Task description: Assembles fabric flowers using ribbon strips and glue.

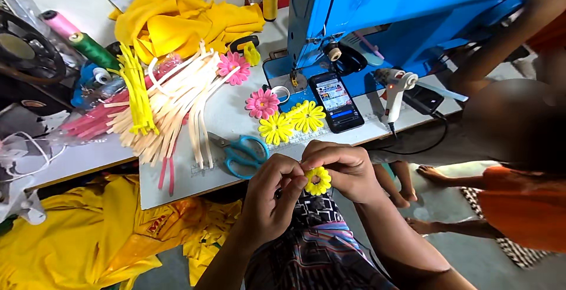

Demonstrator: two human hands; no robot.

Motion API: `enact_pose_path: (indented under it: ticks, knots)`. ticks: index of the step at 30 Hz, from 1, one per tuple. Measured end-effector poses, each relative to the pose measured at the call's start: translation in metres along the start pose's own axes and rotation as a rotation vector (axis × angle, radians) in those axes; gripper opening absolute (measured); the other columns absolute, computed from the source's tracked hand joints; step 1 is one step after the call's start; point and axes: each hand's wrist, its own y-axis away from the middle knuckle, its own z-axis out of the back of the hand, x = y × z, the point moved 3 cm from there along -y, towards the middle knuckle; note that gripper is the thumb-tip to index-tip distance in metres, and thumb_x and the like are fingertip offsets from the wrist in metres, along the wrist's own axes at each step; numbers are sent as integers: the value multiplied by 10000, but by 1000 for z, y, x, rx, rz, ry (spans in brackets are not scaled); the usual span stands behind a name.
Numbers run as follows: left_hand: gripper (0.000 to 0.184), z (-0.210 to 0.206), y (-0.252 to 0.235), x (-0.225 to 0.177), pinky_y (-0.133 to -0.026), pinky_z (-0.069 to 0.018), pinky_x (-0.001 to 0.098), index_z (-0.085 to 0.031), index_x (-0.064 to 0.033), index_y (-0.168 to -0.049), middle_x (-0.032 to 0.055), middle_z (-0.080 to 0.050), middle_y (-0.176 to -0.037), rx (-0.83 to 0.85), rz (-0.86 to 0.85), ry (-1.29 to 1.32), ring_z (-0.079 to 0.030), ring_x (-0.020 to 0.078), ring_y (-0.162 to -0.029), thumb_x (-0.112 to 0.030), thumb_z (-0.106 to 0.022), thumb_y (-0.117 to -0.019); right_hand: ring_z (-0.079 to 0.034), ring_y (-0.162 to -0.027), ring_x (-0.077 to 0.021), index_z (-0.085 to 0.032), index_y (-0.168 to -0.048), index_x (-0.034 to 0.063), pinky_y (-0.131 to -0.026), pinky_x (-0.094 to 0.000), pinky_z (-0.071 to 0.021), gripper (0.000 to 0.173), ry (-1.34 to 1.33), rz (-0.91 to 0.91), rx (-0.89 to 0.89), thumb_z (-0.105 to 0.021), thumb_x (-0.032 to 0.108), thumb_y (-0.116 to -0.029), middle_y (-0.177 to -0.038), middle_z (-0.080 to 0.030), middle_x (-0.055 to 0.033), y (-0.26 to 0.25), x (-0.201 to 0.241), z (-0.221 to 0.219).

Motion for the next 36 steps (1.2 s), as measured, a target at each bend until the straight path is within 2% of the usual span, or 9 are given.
enact_pose_path:
  ticks: [3, 6, 8, 12, 17, 19, 23, 31, 36]
  knots:
    - [204, -1, 6, 1, -777, -487, 106, -561, -83, -1059, -31, -580, -979, -28, 12, 7, -567, -54, -906, -262, -472, -1098, -679, -955, -5, -704, -1154, 153, -872, -199, -577, 175, -78, -45, -38, -687, 134, -980, -1032, -721, 64, 1, -1, -6]
    - [160, 0, 12, 6, -769, -480, 98, -562, -123, -1084, -83, -591, -998, -103, 63, 33, -568, -76, -910, -250, -464, -1097, -688, -912, -6, -652, -1083, 164, -843, -201, -589, 152, -36, -89, -135, -705, 99, -957, -998, -716, 68, 3, -2, -14]
    - [120, 1, 16, 10, -777, -497, 108, -582, -165, -1097, -126, -610, -1007, -182, 117, 53, -582, -81, -916, -231, -482, -1086, -691, -911, -5, -680, -1034, 133, -835, -202, -591, 104, 16, -79, -187, -691, 67, -954, -987, -727, 63, 4, -5, -21]
    - [88, 1, 22, 14, -749, -499, 127, -600, -169, -1101, -142, -634, -991, -297, 202, 97, -592, -66, -882, -177, -525, -1056, -677, -926, 11, -711, -1048, 44, -835, -191, -580, 103, 87, -52, -192, -628, 46, -988, -1024, -736, 35, 6, -11, -31]
    - [107, 6, 20, 17, -754, -510, 129, -581, -79, -1061, -72, -613, -944, -348, 101, -107, -587, -56, -851, -169, -523, -1065, -692, -995, -33, -718, -1095, 11, -898, -233, -589, 139, 70, -55, -139, -638, 40, -985, -1095, -739, -12, 9, -16, -33]
    - [127, 6, 18, 18, -765, -535, 133, -596, -42, -1044, -34, -627, -941, -373, 56, -203, -605, -45, -843, -162, -554, -1054, -693, -994, -38, -713, -1135, 41, -899, -240, -593, 169, 13, -74, -136, -670, 59, -973, -1118, -730, 6, 11, -18, -34]
    - [157, 4, 16, 15, -698, -479, 108, -647, 27, -970, 50, -662, -894, -385, -20, -414, -581, -15, -781, -124, -622, -1007, -704, -940, -31, -740, -1119, 117, -847, -225, -601, 157, -74, -140, -225, -680, 95, -976, -1078, -742, 52, 11, -20, -32]
    - [202, 3, 16, 14, -795, -523, 169, -689, 12, -1023, 91, -695, -943, -318, -65, -541, -646, 62, -877, -161, -585, -1035, -724, -882, -70, -754, -1115, 134, -841, -260, -609, 154, -182, -202, -322, -667, 114, -990, -994, -764, 13, 12, -26, -28]
    - [137, 8, 12, 13, -782, -527, 186, -699, -36, -961, 64, -702, -899, -291, -74, -644, -651, 83, -835, -160, -650, -992, -722, -888, -85, -761, -1078, 110, -852, -279, -603, 132, -290, -284, -322, -666, 111, -985, -976, -762, -12, 14, -28, -26]
